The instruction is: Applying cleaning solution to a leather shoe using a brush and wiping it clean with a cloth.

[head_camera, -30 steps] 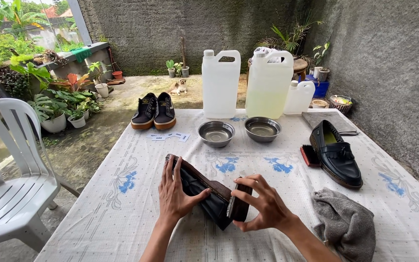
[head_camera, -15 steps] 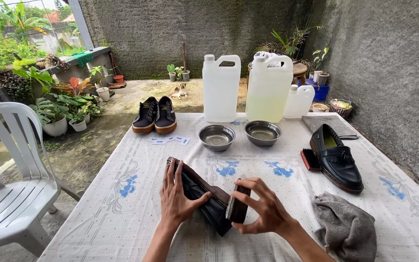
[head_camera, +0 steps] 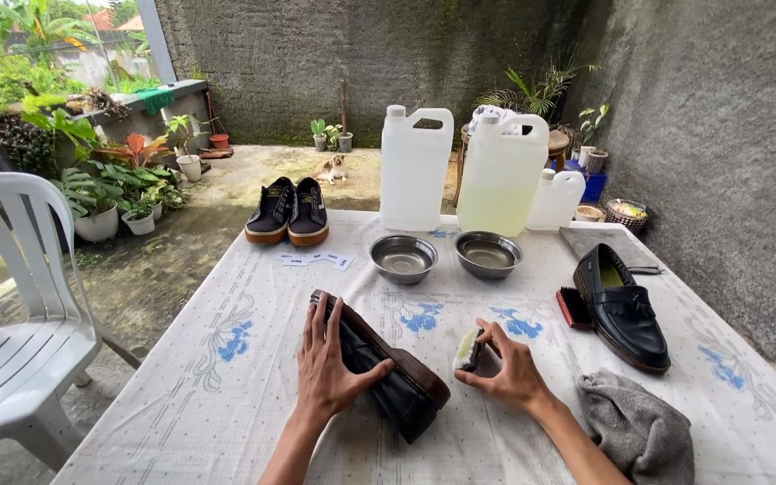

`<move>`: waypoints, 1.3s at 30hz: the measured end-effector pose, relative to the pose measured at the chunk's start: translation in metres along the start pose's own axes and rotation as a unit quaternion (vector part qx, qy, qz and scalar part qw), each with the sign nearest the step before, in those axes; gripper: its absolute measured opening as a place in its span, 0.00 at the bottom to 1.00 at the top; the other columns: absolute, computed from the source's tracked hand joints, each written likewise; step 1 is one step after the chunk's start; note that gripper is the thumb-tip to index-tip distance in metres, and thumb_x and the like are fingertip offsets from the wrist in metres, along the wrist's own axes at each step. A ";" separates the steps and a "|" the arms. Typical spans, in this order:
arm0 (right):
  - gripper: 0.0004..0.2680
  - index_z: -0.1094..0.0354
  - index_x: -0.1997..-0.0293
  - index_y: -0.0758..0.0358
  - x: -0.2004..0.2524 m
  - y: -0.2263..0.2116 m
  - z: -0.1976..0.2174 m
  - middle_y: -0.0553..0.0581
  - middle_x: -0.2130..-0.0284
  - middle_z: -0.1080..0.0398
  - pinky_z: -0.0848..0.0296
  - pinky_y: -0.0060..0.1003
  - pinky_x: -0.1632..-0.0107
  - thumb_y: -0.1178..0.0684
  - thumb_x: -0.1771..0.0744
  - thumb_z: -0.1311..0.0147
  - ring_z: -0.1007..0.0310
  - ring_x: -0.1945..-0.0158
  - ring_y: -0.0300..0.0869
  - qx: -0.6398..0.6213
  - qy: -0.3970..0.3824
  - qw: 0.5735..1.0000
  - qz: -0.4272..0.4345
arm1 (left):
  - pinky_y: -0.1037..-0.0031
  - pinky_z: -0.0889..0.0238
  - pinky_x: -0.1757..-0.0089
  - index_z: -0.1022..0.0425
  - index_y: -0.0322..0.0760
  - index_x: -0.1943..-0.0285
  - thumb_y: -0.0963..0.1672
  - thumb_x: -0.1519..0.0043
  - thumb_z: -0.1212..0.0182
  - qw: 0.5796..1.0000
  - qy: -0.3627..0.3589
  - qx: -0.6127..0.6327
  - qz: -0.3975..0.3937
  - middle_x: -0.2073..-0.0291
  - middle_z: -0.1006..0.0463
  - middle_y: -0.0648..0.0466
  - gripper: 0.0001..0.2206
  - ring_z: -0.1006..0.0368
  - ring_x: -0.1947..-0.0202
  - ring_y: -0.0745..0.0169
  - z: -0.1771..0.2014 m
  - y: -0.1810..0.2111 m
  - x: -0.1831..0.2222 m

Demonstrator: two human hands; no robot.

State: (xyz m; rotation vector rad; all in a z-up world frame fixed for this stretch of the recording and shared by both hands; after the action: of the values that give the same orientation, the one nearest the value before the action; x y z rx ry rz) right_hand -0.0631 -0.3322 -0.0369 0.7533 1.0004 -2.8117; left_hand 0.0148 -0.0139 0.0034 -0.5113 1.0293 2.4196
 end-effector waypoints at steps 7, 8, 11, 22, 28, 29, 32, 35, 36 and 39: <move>0.34 0.50 0.40 0.44 -0.002 -0.002 0.019 0.65 0.50 0.27 0.07 0.43 0.63 0.31 0.46 0.29 0.17 0.59 0.52 0.011 -0.109 0.992 -0.057 | 0.40 0.64 0.32 0.60 0.50 0.19 0.65 0.56 0.31 0.995 0.017 0.065 -0.070 0.19 0.66 0.50 0.58 0.74 0.20 0.42 0.001 -0.002 -0.003; 0.38 0.55 0.34 0.40 0.001 -0.006 0.025 0.63 0.45 0.29 0.09 0.47 0.56 0.36 0.44 0.26 0.18 0.53 0.51 0.044 -0.139 0.984 -0.104 | 0.37 0.63 0.34 0.60 0.50 0.19 0.64 0.56 0.31 0.995 0.009 0.074 -0.060 0.19 0.66 0.51 0.58 0.75 0.20 0.42 0.002 -0.001 -0.003; 0.43 0.62 0.26 0.37 0.005 -0.001 0.032 0.60 0.34 0.41 0.27 0.60 0.40 0.35 0.44 0.28 0.30 0.38 0.53 0.100 -0.175 0.970 -0.133 | 0.37 0.60 0.34 0.60 0.51 0.20 0.64 0.57 0.30 0.996 0.006 0.078 -0.047 0.19 0.66 0.52 0.58 0.74 0.20 0.42 0.002 0.001 -0.005; 0.32 0.58 0.34 0.00 0.107 0.071 0.136 0.26 0.22 0.68 0.84 0.75 0.28 0.08 0.45 0.60 0.67 0.17 0.47 0.515 -0.073 0.758 -0.393 | 0.34 0.47 0.41 0.60 0.54 0.20 0.66 0.59 0.31 0.997 -0.025 0.077 0.002 0.19 0.68 0.57 0.59 0.75 0.20 0.50 0.005 0.006 -0.003; 0.30 0.52 0.30 0.19 0.125 0.178 0.151 0.43 0.31 0.48 0.36 0.40 0.33 0.27 0.40 0.41 0.35 0.33 0.42 0.342 -0.104 0.871 -0.338 | 0.34 0.49 0.40 0.60 0.53 0.19 0.66 0.59 0.31 0.997 0.000 0.076 -0.015 0.19 0.66 0.55 0.59 0.72 0.20 0.48 0.003 0.004 -0.003; 0.27 0.45 0.32 0.28 0.118 0.183 0.151 0.47 0.37 0.41 0.35 0.39 0.36 0.33 0.40 0.40 0.32 0.36 0.42 0.299 -0.051 0.900 -0.315 | 0.34 0.48 0.40 0.59 0.52 0.19 0.67 0.59 0.32 0.997 0.003 0.075 -0.020 0.19 0.66 0.54 0.59 0.72 0.20 0.49 0.003 0.003 -0.003; 0.22 0.31 0.36 0.45 0.104 0.192 0.148 0.53 0.49 0.25 0.32 0.37 0.42 0.45 0.38 0.38 0.25 0.43 0.41 0.203 0.055 0.942 -0.263 | 0.37 0.51 0.38 0.59 0.51 0.20 0.67 0.59 0.33 0.997 0.009 0.075 -0.031 0.20 0.65 0.53 0.59 0.72 0.20 0.48 0.002 0.002 -0.002; 0.16 0.27 0.40 0.59 0.061 0.033 0.098 0.57 0.49 0.22 0.33 0.36 0.38 0.53 0.35 0.42 0.25 0.42 0.44 0.137 0.183 0.972 -0.047 | 0.37 0.56 0.36 0.60 0.51 0.19 0.67 0.59 0.33 0.996 0.004 0.079 -0.035 0.19 0.66 0.52 0.60 0.73 0.20 0.47 0.005 0.003 -0.002; 0.13 0.29 0.42 0.65 0.065 -0.062 0.099 0.60 0.44 0.26 0.36 0.37 0.30 0.56 0.32 0.46 0.27 0.38 0.49 0.113 0.265 0.946 0.145 | 0.35 0.57 0.36 0.61 0.53 0.19 0.67 0.60 0.33 0.996 0.002 0.081 -0.032 0.19 0.67 0.53 0.60 0.73 0.20 0.48 0.006 0.005 -0.003; 0.21 0.38 0.32 0.51 0.011 -0.119 0.075 0.63 0.36 0.39 0.30 0.46 0.34 0.62 0.35 0.47 0.35 0.34 0.54 0.087 0.119 0.966 0.213 | 0.32 0.59 0.36 0.62 0.53 0.19 0.68 0.65 0.31 0.996 0.001 0.078 -0.038 0.19 0.67 0.55 0.65 0.72 0.20 0.47 0.003 0.001 -0.004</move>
State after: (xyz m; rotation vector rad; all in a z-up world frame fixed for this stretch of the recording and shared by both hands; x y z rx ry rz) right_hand -0.1306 -0.2829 0.0767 1.1889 0.5295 -2.4903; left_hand 0.0167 -0.0137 0.0078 -0.4900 1.1666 2.2501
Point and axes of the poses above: each hand's wrist, its own x-axis away from the middle knuckle, its own z-axis out of the back of the hand, y = z × x, the point moved 2 cm from there along -x, towards the middle knuckle
